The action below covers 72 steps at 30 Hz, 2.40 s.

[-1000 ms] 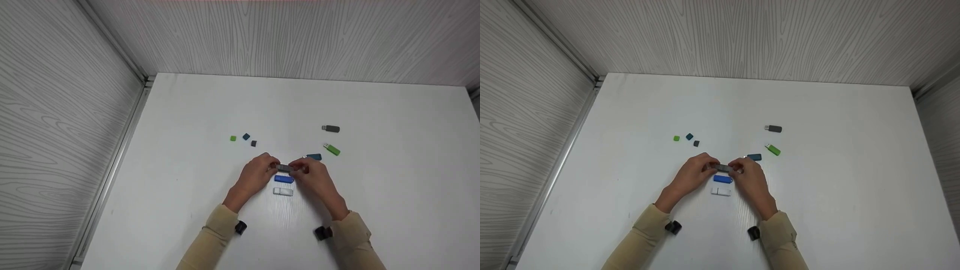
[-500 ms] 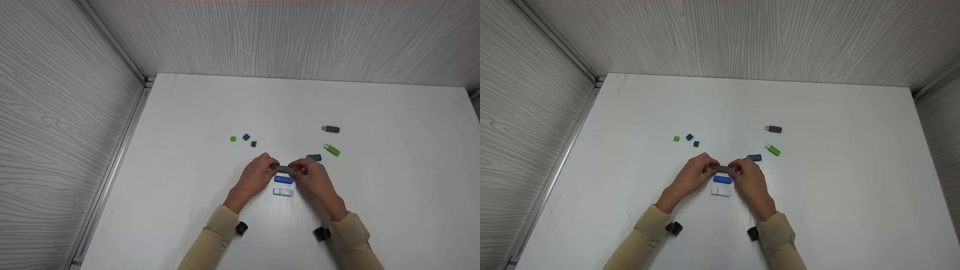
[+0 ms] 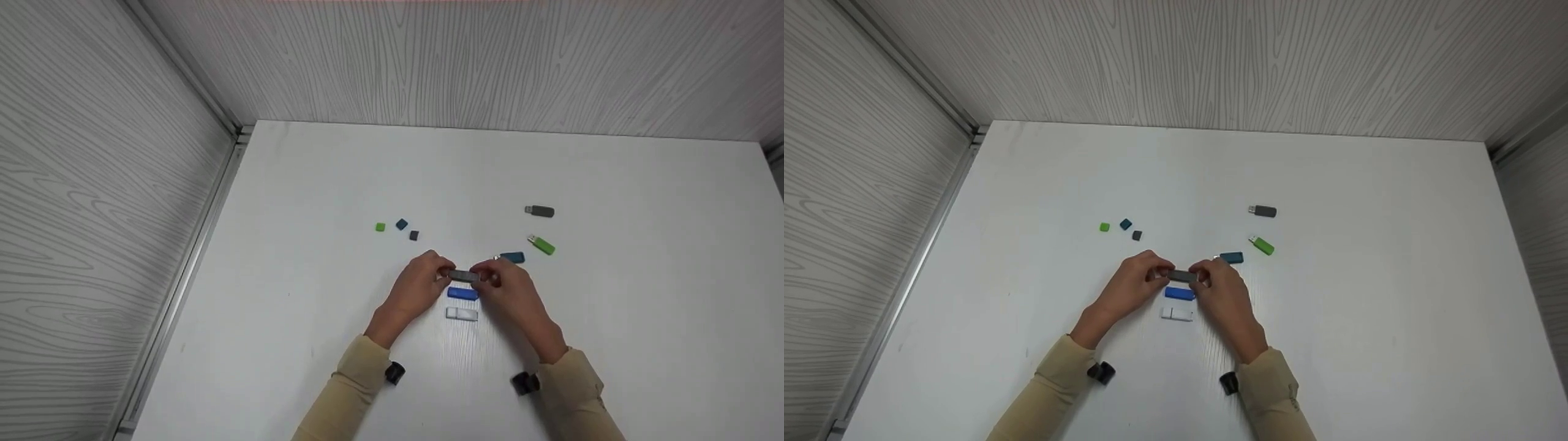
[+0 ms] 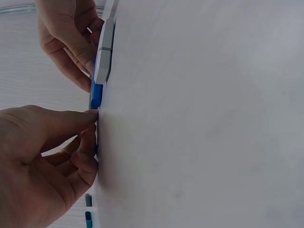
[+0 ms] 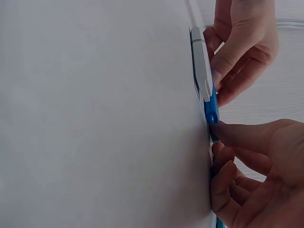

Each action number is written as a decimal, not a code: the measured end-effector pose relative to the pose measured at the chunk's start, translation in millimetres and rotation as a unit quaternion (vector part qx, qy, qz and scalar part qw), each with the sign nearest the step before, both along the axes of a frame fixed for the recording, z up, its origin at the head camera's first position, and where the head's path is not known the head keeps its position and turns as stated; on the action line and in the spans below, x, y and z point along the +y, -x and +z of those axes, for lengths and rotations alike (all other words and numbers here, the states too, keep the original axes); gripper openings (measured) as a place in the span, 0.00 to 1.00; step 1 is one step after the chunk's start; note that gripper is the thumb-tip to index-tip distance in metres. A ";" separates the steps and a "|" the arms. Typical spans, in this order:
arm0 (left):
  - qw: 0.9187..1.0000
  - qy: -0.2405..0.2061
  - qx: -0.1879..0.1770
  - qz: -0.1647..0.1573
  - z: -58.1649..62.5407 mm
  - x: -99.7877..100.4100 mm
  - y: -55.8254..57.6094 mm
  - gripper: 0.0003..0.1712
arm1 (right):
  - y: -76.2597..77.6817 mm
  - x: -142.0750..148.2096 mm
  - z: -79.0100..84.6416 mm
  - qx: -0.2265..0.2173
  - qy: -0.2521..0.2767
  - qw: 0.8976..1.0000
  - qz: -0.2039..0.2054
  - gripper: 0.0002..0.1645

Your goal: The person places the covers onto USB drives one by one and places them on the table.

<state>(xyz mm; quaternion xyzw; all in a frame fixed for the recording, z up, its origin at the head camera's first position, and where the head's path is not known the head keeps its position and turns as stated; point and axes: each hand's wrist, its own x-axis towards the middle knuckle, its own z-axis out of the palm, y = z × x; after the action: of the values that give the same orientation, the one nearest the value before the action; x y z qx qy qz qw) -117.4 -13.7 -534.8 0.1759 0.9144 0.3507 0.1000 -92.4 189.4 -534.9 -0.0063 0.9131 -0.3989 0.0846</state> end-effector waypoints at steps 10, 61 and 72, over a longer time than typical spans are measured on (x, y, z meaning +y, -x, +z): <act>1.000 -0.002 -0.020 0.003 2.4 -0.3 -0.5 0.16 | -0.8 4.1 -2.1 -0.010 0.016 1.000 0.000 0.18; 0.991 -0.076 -0.033 0.109 9.9 -41.9 22.2 0.13 | 0.7 38.5 7.8 -0.016 0.050 0.998 -0.037 0.18; 0.988 -0.096 -0.017 0.120 6.3 -49.5 30.5 0.13 | -0.3 44.9 3.8 -0.009 0.061 0.997 -0.037 0.17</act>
<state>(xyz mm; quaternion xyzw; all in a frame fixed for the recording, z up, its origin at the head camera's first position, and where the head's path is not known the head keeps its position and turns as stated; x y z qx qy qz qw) -147.9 -63.2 -528.5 0.0677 0.8890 0.4494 0.0554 -92.1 234.3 -531.1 0.0260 0.8858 -0.4569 0.0777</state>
